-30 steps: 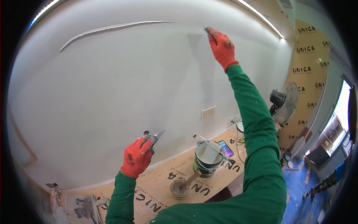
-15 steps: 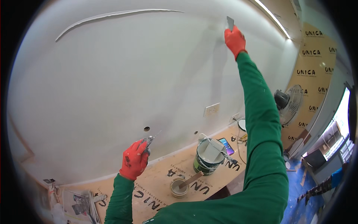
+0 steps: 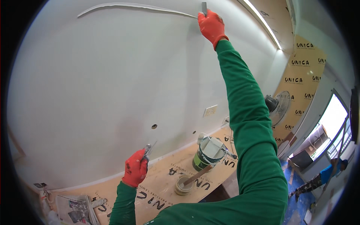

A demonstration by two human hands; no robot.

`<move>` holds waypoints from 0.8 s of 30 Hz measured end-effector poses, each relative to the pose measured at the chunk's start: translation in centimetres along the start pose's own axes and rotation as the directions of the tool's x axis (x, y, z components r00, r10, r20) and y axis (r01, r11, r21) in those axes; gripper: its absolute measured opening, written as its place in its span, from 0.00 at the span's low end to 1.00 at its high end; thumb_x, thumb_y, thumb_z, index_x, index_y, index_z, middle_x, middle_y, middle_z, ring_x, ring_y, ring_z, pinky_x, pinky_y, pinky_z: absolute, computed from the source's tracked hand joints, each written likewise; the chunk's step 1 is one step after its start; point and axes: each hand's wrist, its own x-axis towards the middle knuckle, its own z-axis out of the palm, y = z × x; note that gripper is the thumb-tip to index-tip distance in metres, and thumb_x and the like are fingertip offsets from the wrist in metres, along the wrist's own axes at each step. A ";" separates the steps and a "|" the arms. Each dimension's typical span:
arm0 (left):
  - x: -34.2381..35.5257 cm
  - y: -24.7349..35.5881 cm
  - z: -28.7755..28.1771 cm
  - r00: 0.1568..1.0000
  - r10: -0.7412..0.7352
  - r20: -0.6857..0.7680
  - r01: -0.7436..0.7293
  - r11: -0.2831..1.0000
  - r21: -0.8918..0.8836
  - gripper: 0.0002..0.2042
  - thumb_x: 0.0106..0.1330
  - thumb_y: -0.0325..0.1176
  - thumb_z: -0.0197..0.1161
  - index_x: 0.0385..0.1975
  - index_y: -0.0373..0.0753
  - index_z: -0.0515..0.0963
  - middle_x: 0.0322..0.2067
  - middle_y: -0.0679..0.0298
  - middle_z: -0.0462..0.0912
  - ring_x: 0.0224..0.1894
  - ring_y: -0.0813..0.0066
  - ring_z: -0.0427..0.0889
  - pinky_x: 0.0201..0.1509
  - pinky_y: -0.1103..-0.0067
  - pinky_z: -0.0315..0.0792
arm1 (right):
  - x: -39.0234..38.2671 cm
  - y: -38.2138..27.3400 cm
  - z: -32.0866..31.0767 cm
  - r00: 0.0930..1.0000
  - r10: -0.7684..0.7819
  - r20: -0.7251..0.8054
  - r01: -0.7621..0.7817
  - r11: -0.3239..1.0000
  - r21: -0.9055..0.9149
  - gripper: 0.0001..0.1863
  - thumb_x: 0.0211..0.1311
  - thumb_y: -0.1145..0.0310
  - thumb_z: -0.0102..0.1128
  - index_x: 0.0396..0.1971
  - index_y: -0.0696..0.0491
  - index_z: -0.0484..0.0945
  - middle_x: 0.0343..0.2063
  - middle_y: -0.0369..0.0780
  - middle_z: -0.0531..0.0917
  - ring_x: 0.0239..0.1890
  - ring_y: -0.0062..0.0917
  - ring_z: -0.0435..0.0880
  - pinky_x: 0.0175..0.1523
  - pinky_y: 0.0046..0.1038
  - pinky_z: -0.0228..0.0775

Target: The person applies plaster to a wall using a spatula and a hand-held tray. They scoop plaster from a bucket onto the tray and then spread it along a horizontal line on the wall to fill and smooth the surface.

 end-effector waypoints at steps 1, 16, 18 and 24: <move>-0.6 -0.2 -0.5 1.000 0.003 -0.013 -0.004 1.000 -0.020 0.19 0.61 0.22 0.54 0.53 0.33 0.73 0.39 0.48 0.81 0.34 0.49 0.80 0.39 0.67 0.76 | 0.0 -1.5 0.2 1.000 -0.018 0.004 0.018 1.000 -0.008 0.15 0.66 0.57 0.50 0.34 0.55 0.78 0.28 0.45 0.84 0.38 0.45 0.82 0.48 0.41 0.73; -8.4 -0.8 -11.6 0.986 -0.167 0.007 0.167 0.981 -0.097 0.18 0.63 0.23 0.52 0.54 0.33 0.74 0.36 0.50 0.81 0.31 0.52 0.80 0.37 0.68 0.75 | -2.0 -27.7 3.9 0.943 -0.333 -0.011 0.332 0.941 -0.061 0.18 0.69 0.61 0.46 0.51 0.54 0.76 0.40 0.50 0.82 0.46 0.45 0.81 0.54 0.43 0.72; -9.7 -1.3 -12.4 0.987 -0.158 -0.015 0.156 0.983 -0.095 0.18 0.63 0.23 0.52 0.55 0.33 0.74 0.37 0.49 0.81 0.32 0.52 0.80 0.38 0.68 0.75 | -2.5 -31.8 4.1 0.925 -0.380 0.010 0.381 0.924 -0.028 0.19 0.69 0.60 0.47 0.52 0.55 0.76 0.41 0.51 0.81 0.46 0.46 0.81 0.54 0.44 0.72; -13.6 -3.0 -13.2 0.942 -0.336 -0.001 0.330 0.926 -0.183 0.19 0.68 0.25 0.51 0.58 0.30 0.71 0.39 0.48 0.81 0.33 0.57 0.81 0.39 0.70 0.74 | -5.8 -38.7 6.0 0.845 -0.515 0.144 0.527 0.848 -0.058 0.15 0.67 0.63 0.50 0.49 0.54 0.76 0.38 0.46 0.82 0.36 0.41 0.83 0.40 0.39 0.76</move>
